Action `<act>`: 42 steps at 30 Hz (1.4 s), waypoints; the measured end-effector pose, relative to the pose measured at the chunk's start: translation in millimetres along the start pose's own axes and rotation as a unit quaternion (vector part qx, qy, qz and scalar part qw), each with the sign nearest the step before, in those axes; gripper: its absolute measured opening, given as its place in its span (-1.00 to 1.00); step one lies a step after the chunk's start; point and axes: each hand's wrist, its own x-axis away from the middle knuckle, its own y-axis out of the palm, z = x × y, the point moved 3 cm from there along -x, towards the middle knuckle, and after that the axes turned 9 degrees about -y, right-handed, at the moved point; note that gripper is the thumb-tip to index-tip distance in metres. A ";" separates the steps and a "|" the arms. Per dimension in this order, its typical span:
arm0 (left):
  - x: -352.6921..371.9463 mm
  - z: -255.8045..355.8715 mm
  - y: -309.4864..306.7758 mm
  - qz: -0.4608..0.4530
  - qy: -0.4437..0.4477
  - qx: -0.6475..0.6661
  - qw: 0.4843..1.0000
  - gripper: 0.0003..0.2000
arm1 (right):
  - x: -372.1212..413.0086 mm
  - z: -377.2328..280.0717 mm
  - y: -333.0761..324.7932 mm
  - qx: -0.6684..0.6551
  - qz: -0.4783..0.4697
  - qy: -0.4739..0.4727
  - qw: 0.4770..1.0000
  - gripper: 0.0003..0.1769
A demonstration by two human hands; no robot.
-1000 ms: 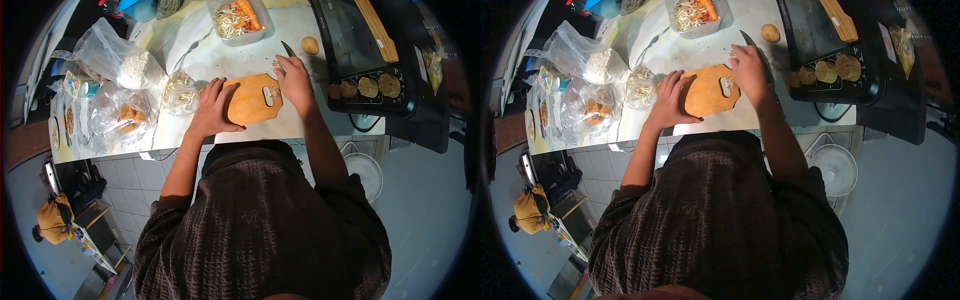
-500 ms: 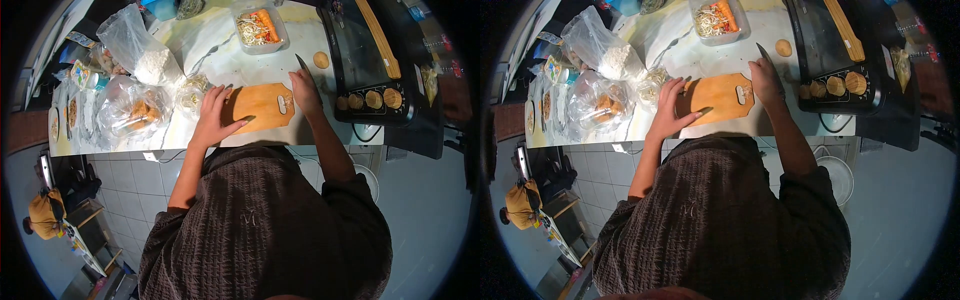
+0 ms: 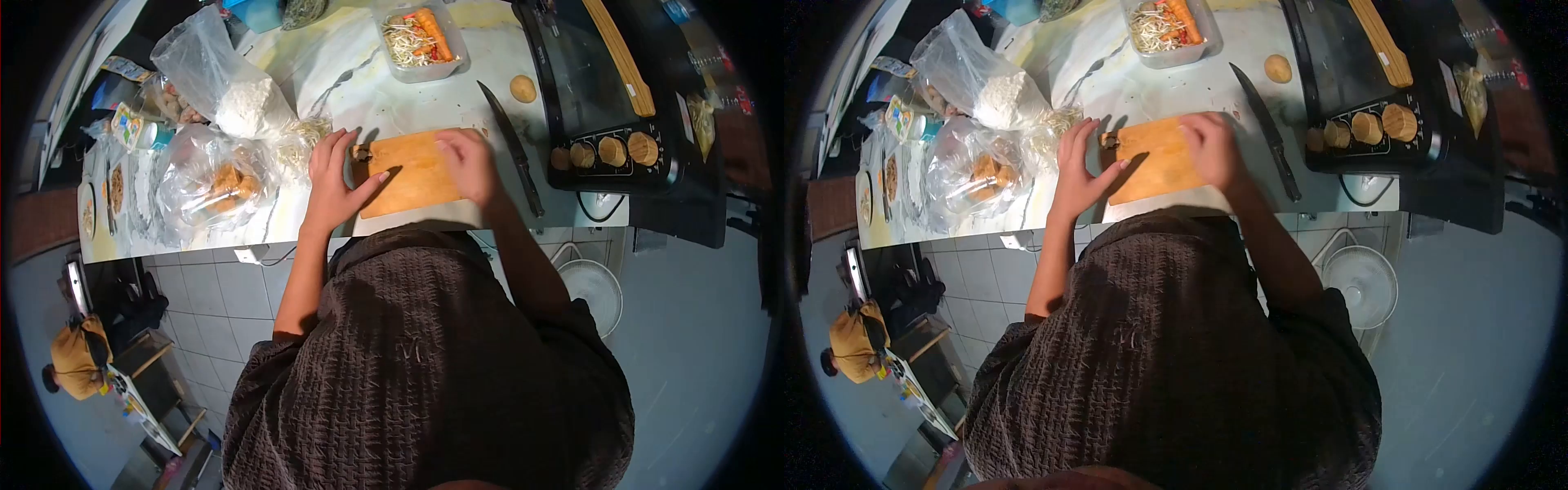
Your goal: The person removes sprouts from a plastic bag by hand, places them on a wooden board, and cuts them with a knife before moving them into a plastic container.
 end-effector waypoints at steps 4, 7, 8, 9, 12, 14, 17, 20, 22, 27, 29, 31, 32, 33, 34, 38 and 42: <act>-2.1 0.9 7.1 -0.005 0.004 -0.014 1.000 -0.25 | 15.8 -27.1 22.9 0.114 -0.029 -0.075 0.990 -0.74; -1.9 2.8 10.5 -0.011 -0.002 -0.015 1.000 -0.25 | 21.1 -30.6 16.0 0.133 -0.031 -0.035 0.990 -0.72; -1.9 3.9 11.4 -0.017 -0.006 -0.016 1.000 -0.25 | 21.1 -27.2 14.7 0.135 -0.030 -0.032 0.990 -0.72; -1.9 4.8 12.8 -0.023 -0.010 -0.017 1.000 -0.24 | 20.0 -23.7 12.6 0.102 -0.025 -0.036 0.994 -0.73; -2.7 4.7 16.6 -0.035 -0.015 -0.009 0.999 -0.25 | 19.9 -23.6 2.8 0.030 -0.028 -0.033 0.999 -0.74; -3.6 5.0 18.2 -0.041 -0.015 -0.006 0.999 -0.25 | 21.6 -22.9 1.5 -0.010 -0.038 -0.027 0.999 -0.75; -2.9 3.8 20.4 -0.051 -0.024 0.004 0.998 -0.26 | 26.4 -17.9 4.8 -0.017 -0.038 -0.005 0.999 -0.77; -2.7 2.6 21.8 -0.057 -0.033 0.012 0.998 -0.28 | 25.7 -31.7 5.7 0.102 -0.045 -0.133 0.985 -0.77; -4.1 2.0 21.5 -0.057 -0.034 0.012 0.998 -0.30 | 29.2 -32.3 8.2 0.087 -0.025 -0.128 0.988 -0.79; -7.8 2.0 20.2 -0.058 -0.040 0.019 0.997 -0.37 | 32.8 -5.9 -17.1 0.067 0.002 -0.037 0.997 -0.69; -8.7 2.4 19.8 -0.062 -0.044 0.027 0.997 -0.38 | 34.2 4.3 -30.0 0.128 0.003 -0.027 0.991 -0.65; -9.8 1.9 20.8 -0.064 -0.048 0.035 0.996 -0.39 | 34.9 11.5 -36.1 0.157 -0.030 0.005 0.987 -0.48; -10.5 1.8 21.4 -0.063 -0.039 0.027 0.997 -0.39 | 34.9 13.0 -36.5 0.158 -0.030 0.005 0.987 -0.48; -11.1 2.0 22.0 -0.062 -0.030 0.019 0.997 -0.40 | 35.4 14.5 -35.3 0.171 -0.051 -0.001 0.984 -0.46; -11.9 2.5 22.0 -0.062 -0.031 0.020 0.997 -0.40 | 35.6 15.7 -34.2 0.184 -0.071 -0.006 0.980 -0.43; -15.1 3.1 22.5 -0.066 -0.020 0.016 0.997 -0.42 | 33.1 18.0 -26.2 0.168 -0.079 0.005 0.983 -0.46; -16.5 1.9 22.2 -0.072 -0.021 0.025 0.997 -0.44 | 36.4 23.1 -12.2 0.221 -0.034 0.004 0.975 -0.62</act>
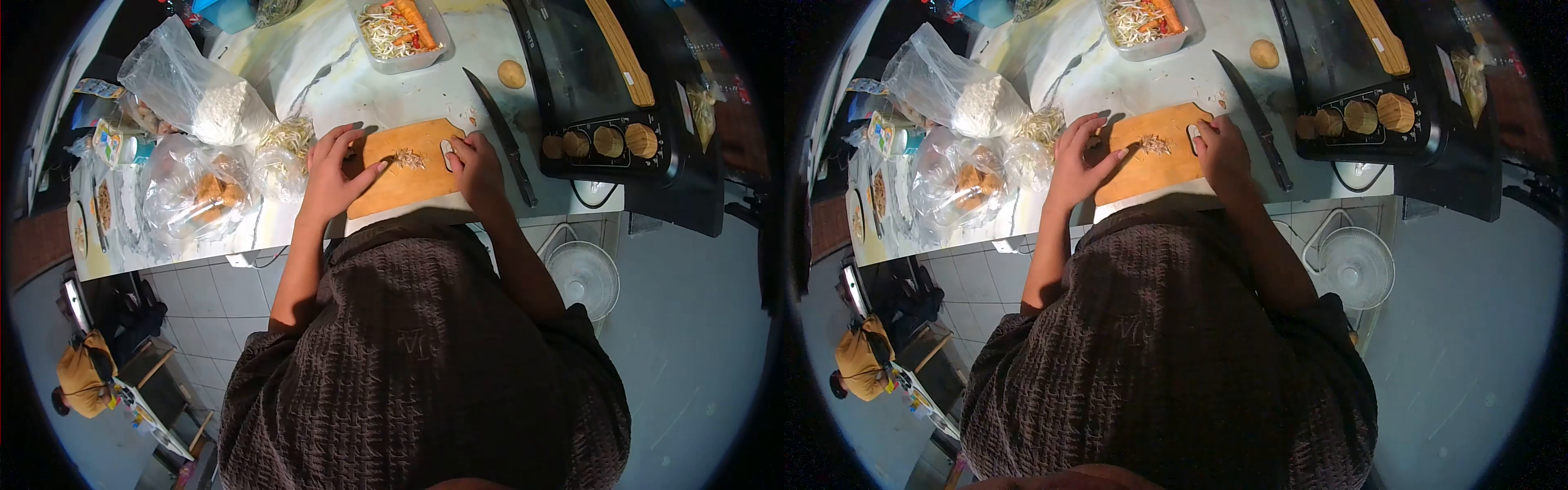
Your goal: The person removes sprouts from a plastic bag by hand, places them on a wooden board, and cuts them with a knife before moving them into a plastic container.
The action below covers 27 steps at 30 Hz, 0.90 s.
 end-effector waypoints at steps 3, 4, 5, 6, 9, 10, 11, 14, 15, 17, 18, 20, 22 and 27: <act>1.0 -2.9 0.2 0.007 0.006 0.003 1.000 -0.46 | 0.9 -1.2 3.6 0.020 0.039 0.004 0.999 -0.74; 2.2 -2.5 -0.5 0.007 0.005 0.003 1.000 -0.46 | 1.3 -1.7 3.4 0.021 0.051 0.010 0.998 -0.79; 2.7 -1.8 -1.2 0.001 -0.003 0.004 1.000 -0.46 | 1.3 -1.9 3.8 0.021 0.051 0.009 0.998 -0.79; 3.3 -1.2 -1.5 -0.006 -0.011 0.005 1.000 -0.47 | 1.7 -1.5 4.2 0.021 0.047 0.014 0.999 -0.83; 6.1 -3.3 -1.5 -0.004 -0.015 0.003 1.000 -0.48 | 4.0 -0.4 5.1 0.016 0.042 0.040 0.998 -0.89; 7.3 -4.0 -1.5 -0.003 -0.016 0.003 1.000 -0.48 | 5.1 0.2 5.4 0.009 0.040 0.062 0.997 -0.90; 8.9 -4.5 -1.5 0.000 -0.013 0.001 1.000 -0.49 | 6.4 0.9 3.3 0.008 0.039 0.061 0.997 -0.90; 13.2 -5.1 -3.7 0.000 -0.017 0.002 1.000 -0.49 | 4.9 -3.0 -9.9 -0.013 0.016 0.068 0.997 -0.88; 13.8 -5.2 -4.1 -0.004 -0.019 0.007 1.000 -0.48 | 4.1 -2.8 -11.9 -0.058 -0.003 0.113 0.992 -0.88; 15.3 -7.3 -2.4 -0.018 -0.027 0.009 0.999 -0.44 | 1.0 -8.3 -15.9 -0.104 -0.023 0.159 0.981 -0.87; 15.7 -7.9 -1.0 -0.032 -0.035 0.011 0.999 -0.40 | -3.8 -18.2 -17.6 -0.157 0.007 0.141 0.977 -0.88; 16.2 -2.1 0.0 -0.027 -0.012 -0.020 0.999 -0.30 | -8.7 -31.8 -10.7 -0.209 0.039 0.124 0.969 -0.89; 16.9 1.3 2.2 -0.024 0.011 -0.049 0.998 -0.20 | -13.4 -47.3 -0.1 -0.240 0.055 0.014 0.969 -0.92; 17.0 -5.4 10.2 -0.078 -0.007 -0.089 0.993 0.07 | -13.5 -58.0 1.7 -0.120 0.090 -0.048 0.988 -0.88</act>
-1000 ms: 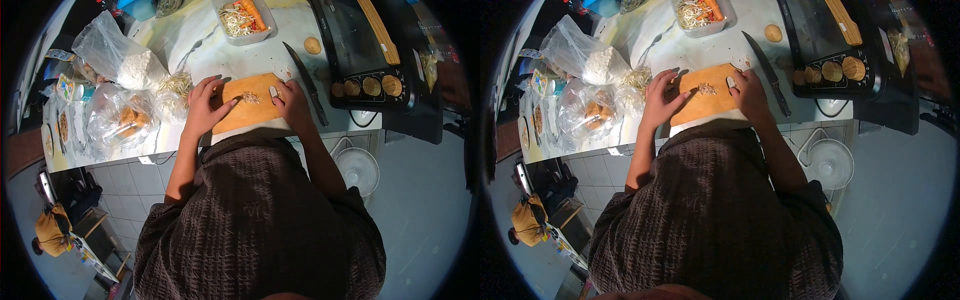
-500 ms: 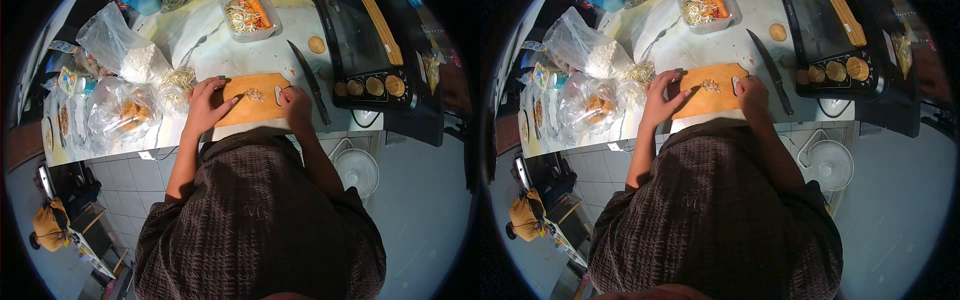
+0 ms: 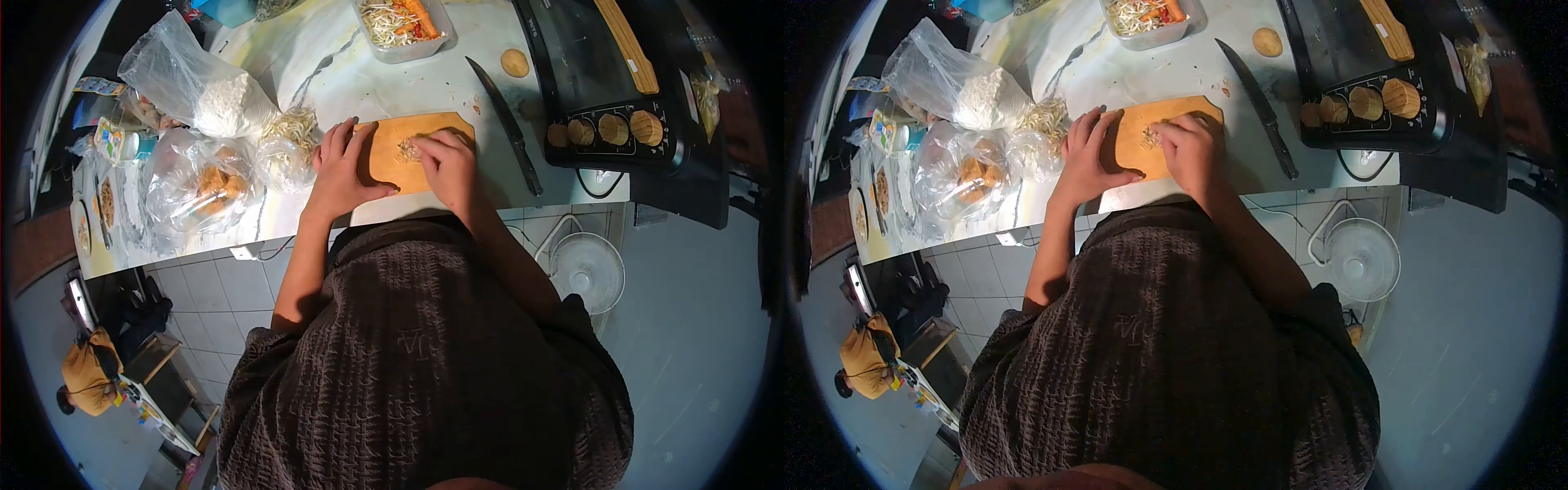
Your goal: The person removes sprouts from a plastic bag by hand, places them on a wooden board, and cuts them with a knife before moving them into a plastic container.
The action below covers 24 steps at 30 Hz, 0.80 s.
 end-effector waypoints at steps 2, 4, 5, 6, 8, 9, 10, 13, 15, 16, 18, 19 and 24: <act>1.1 0.7 -0.3 -0.003 -0.003 0.001 1.000 0.07 | 5.9 8.9 -2.7 -0.032 -0.008 0.023 0.999 -0.84; 1.2 1.4 0.6 -0.004 -0.005 0.004 1.000 0.07 | 11.8 23.0 -12.1 -0.027 0.020 0.103 0.994 -0.88; 1.6 1.3 1.2 0.000 -0.005 0.006 1.000 0.07 | 12.0 28.4 -18.9 0.041 -0.006 0.080 0.996 -0.91; 2.1 1.1 1.6 0.004 -0.005 0.009 1.000 0.08 | 13.0 34.4 -24.4 0.042 -0.006 0.080 0.996 -0.91; 3.1 1.3 1.2 -0.004 -0.003 0.008 1.000 0.08 | 14.8 42.4 -30.4 0.152 -0.059 0.067 0.984 -0.89; 2.4 1.6 0.9 -0.010 0.000 0.006 1.000 0.09 | 15.3 43.7 -30.3 0.161 -0.057 0.043 0.984 -0.88; 1.2 1.5 0.6 -0.010 0.001 0.006 1.000 0.09 | 14.7 46.3 -28.7 0.161 -0.056 0.042 0.984 -0.88; -0.7 1.8 2.5 -0.033 0.000 -0.017 0.999 0.10 | 14.3 49.4 -25.0 0.184 -0.076 0.016 0.980 -0.84; -1.8 2.3 4.0 -0.032 -0.002 -0.020 0.999 0.12 | 12.4 50.3 -23.6 0.197 -0.088 -0.005 0.976 -0.85; -2.2 2.2 4.4 -0.031 -0.001 -0.019 0.999 0.12 | 12.3 50.9 -22.5 0.198 -0.088 -0.006 0.976 -0.85; -2.5 1.6 5.4 -0.033 -0.009 -0.024 0.999 0.13 | 12.5 53.0 -18.2 0.250 -0.138 0.006 0.958 -0.85; -2.5 1.8 5.2 -0.032 -0.010 -0.024 0.999 0.13 | 12.1 53.0 -18.2 0.250 -0.138 0.005 0.958 -0.85; -5.1 2.1 5.4 -0.046 -0.019 -0.040 0.998 0.16 | 10.7 54.9 -13.6 0.265 -0.138 -0.045 0.953 -0.89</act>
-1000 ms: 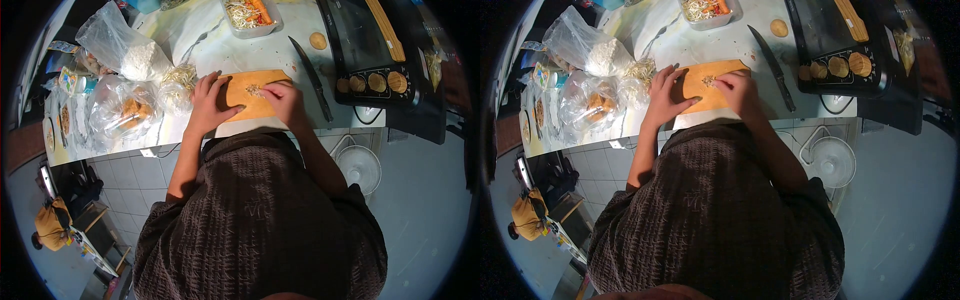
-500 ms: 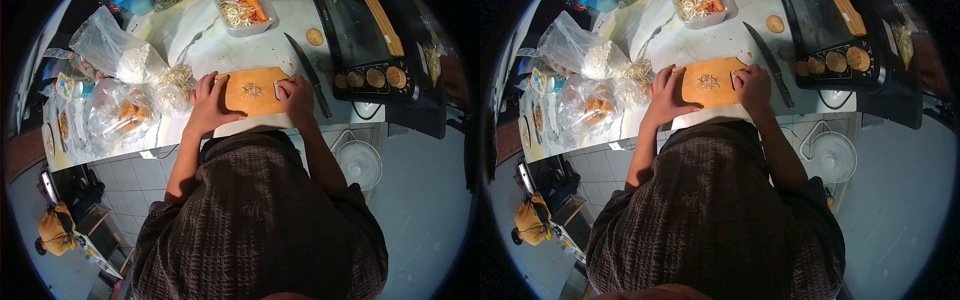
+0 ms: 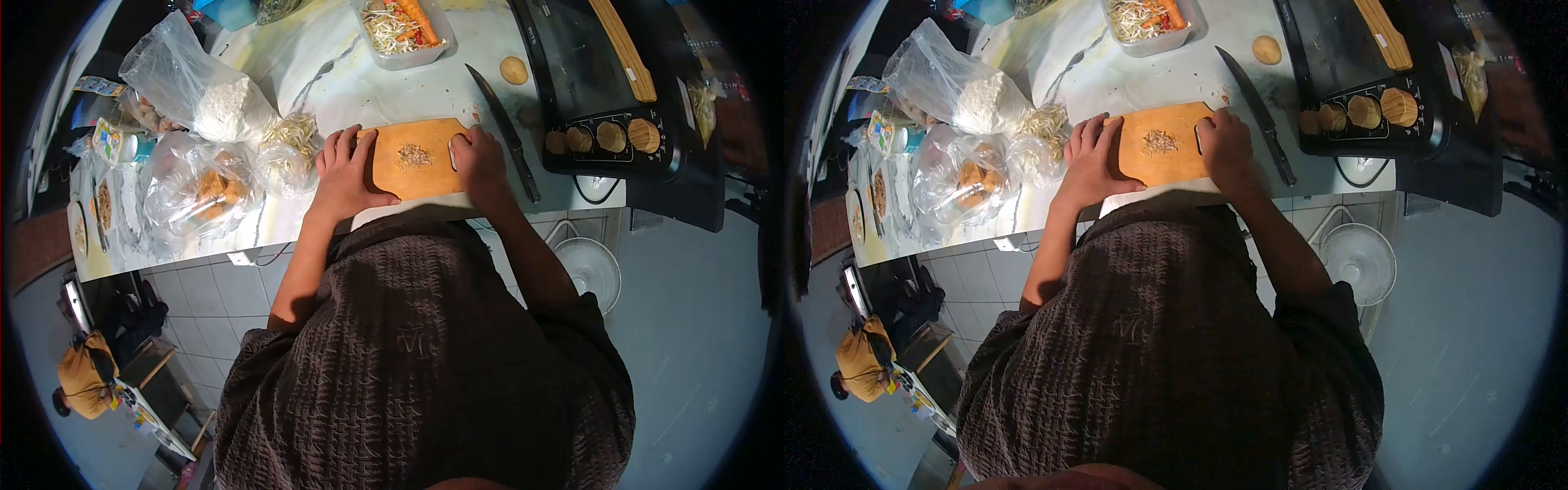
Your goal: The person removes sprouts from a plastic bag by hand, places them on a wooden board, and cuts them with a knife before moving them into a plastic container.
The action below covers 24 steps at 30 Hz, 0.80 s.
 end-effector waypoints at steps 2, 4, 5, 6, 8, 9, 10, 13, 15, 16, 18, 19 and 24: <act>-0.7 1.0 -0.5 0.000 -0.001 -0.003 1.000 0.16 | 0.8 -2.7 5.0 0.028 -0.015 -0.016 0.999 -0.92; -0.1 2.0 -1.7 -0.001 -0.003 -0.006 1.000 0.16 | 1.6 -5.7 6.3 0.054 -0.030 -0.032 0.998 -0.96; -0.6 3.0 -2.8 -0.003 -0.002 -0.003 1.000 0.16 | 2.0 -5.8 5.8 0.048 -0.028 -0.033 0.998 -0.96; -0.8 3.6 -3.0 -0.005 -0.001 0.001 1.000 0.16 | 2.5 -5.8 4.6 0.041 -0.026 -0.034 0.998 -0.94; -2.6 -0.1 0.8 0.001 0.008 0.010 1.000 0.16 | 3.8 -1.7 -0.4 -0.017 0.002 0.002 1.000 -0.95; -2.2 -0.7 1.4 0.007 0.017 0.019 1.000 0.16 | 3.2 -0.4 -5.0 -0.077 0.030 0.038 0.996 -0.95; -0.8 -0.8 3.0 0.008 0.014 0.020 1.000 0.16 | 2.6 -3.4 -8.1 -0.078 0.028 0.036 0.996 -0.95; -0.8 1.6 5.7 0.017 0.009 0.020 1.000 0.15 | -0.4 -18.4 -20.3 -0.253 0.074 0.074 0.962 -0.92; -1.4 1.9 7.2 0.012 0.004 0.020 1.000 0.15 | -2.1 -35.4 -23.3 -0.413 0.042 0.095 0.905 -0.83; -1.9 1.7 7.6 0.011 0.007 0.020 1.000 0.15 | -3.0 -38.2 -24.2 -0.411 0.044 0.097 0.905 -0.83; -1.3 0.8 7.8 0.015 0.011 0.013 1.000 0.16 | -2.4 -37.4 -26.6 -0.445 0.103 0.148 0.877 -0.83; -1.2 1.2 8.0 0.015 0.014 0.012 1.000 0.16 | -2.2 -29.8 -26.9 -0.444 0.105 0.149 0.877 -0.83; -0.4 2.0 6.9 0.018 0.013 0.011 1.000 0.17 | -4.5 39.5 -16.9 -0.040 0.058 0.166 0.984 -0.69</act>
